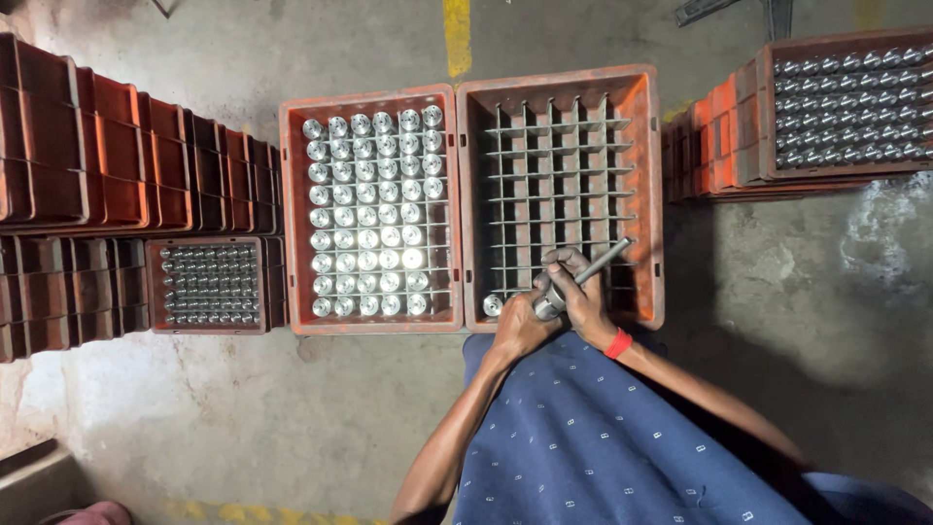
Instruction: The person places small cylindrical metal parts from a filled crate into an empty crate using a metal tool. They repeatedly pick up parts and place them into the empty crate, filling it gradually.
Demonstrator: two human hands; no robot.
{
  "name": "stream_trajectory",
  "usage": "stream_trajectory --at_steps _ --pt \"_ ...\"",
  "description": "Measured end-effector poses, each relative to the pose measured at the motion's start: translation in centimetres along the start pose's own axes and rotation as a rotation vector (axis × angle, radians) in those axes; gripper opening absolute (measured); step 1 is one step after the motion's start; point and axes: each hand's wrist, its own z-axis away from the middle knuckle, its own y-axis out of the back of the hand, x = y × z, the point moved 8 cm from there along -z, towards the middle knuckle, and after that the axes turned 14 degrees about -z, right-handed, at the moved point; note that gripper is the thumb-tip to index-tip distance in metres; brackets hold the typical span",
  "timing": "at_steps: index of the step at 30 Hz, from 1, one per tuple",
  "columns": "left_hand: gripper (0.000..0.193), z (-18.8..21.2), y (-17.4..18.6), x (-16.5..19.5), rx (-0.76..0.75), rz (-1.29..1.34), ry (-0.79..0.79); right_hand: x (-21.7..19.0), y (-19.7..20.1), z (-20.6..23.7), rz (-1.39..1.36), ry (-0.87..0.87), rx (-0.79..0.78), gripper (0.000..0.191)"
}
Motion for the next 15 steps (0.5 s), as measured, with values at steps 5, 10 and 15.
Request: stream_trajectory --at_steps 5,10,15 --pt "0.058 -0.4 -1.2 2.0 -0.087 0.139 -0.074 1.9 4.8 -0.9 -0.143 -0.218 0.126 0.016" --pt "0.062 -0.8 -1.7 1.7 -0.180 -0.174 -0.070 0.2 12.6 -2.9 -0.311 -0.047 0.341 0.015" --pt "0.045 0.1 -2.2 4.1 0.076 -0.338 -0.606 -1.4 17.5 -2.5 -0.446 0.036 0.387 0.015"
